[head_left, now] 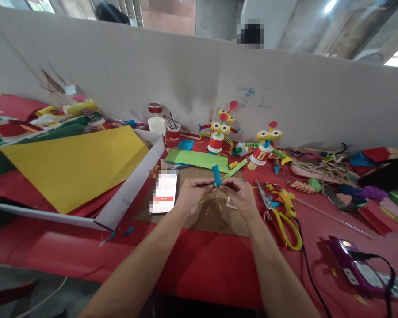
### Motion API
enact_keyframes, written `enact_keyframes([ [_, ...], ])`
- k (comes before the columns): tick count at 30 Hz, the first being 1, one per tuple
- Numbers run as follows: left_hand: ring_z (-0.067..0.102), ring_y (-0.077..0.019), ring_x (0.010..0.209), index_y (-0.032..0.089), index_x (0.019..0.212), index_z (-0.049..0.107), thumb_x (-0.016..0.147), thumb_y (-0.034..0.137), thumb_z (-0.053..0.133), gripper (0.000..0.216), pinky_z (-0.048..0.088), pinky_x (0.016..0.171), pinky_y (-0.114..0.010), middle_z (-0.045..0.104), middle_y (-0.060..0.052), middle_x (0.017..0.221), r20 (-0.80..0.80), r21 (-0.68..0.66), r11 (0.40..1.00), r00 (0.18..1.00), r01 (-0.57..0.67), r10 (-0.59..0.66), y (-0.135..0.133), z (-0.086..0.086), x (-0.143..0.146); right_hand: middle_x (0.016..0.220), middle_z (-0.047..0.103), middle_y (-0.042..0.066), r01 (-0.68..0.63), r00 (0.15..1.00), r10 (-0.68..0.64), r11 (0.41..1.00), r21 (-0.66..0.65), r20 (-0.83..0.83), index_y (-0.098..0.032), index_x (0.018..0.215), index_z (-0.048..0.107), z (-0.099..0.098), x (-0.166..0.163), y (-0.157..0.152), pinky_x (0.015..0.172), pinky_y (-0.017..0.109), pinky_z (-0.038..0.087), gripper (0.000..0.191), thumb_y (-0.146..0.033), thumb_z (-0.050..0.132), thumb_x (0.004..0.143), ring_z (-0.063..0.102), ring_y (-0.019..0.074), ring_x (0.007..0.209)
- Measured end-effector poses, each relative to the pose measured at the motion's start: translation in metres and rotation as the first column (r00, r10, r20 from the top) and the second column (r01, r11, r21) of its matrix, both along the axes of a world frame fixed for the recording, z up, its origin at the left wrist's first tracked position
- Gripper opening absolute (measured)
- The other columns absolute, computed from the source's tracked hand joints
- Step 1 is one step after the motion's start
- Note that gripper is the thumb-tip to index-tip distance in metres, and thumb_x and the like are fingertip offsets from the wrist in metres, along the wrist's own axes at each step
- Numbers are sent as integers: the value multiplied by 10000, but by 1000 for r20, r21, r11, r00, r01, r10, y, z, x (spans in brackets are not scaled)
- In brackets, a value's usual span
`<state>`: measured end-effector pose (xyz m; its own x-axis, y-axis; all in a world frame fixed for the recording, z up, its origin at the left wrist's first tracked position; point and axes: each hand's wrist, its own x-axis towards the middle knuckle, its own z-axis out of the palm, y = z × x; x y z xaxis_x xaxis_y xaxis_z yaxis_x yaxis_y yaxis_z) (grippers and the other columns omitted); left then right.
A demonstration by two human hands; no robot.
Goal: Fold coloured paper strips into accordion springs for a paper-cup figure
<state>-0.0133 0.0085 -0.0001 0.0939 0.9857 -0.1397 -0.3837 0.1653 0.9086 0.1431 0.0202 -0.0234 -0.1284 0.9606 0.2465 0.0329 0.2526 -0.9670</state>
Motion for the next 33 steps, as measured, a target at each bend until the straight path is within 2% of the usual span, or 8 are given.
enact_keyframes([
  [11,611,-174,668,158,817,750,562,273,774,280,476,649,-309,707,-69,697,-144,12,1000,989,29,-27,-2,0,-1,670,597,-20,53,999,-53,999,-1,1,-206,732,599,8,-4,-3,564,247,404,223,-322,761,633,526,126,610],
  [17,615,-167,688,153,770,737,554,282,784,256,463,676,-293,702,-63,738,-131,80,996,991,29,-18,-3,-1,-1,678,590,-18,53,999,-53,999,0,12,-203,752,582,7,-5,-4,572,248,416,204,-315,729,663,531,125,614],
  [20,602,-141,650,141,691,718,573,301,781,209,462,676,-276,679,-46,676,-82,54,998,996,-12,17,-2,-2,1,683,578,-22,60,997,-61,998,19,38,-200,756,569,5,-8,-6,583,245,423,179,-297,703,688,536,120,617],
  [23,610,-133,667,134,669,702,580,295,781,200,470,710,-269,675,-42,676,42,17,1000,999,-25,24,-1,-2,2,727,585,-26,94,995,-93,995,21,-45,-213,773,519,4,-14,-8,611,244,442,225,-286,710,680,562,120,653],
  [27,609,-128,675,138,695,690,597,284,771,193,466,681,-248,674,-33,691,90,44,996,993,-82,77,0,-4,2,816,630,-2,113,976,-130,988,-103,-177,-220,828,514,5,-23,-10,637,258,471,288,-347,714,664,596,142,734],
  [30,587,-116,650,138,710,689,599,294,768,207,446,652,-232,665,-23,678,48,70,993,995,-92,89,0,-6,3,824,654,22,102,986,-120,984,-149,-119,-199,868,582,5,-27,-11,632,266,472,293,-408,683,690,605,153,737],
  [33,563,-105,619,142,707,673,586,280,772,208,428,624,-224,643,-4,647,6,78,989,992,-127,127,0,-7,4,792,668,34,82,997,-82,990,-116,5,-184,836,616,4,-27,-12,641,280,472,282,-450,630,741,615,165,715],
])
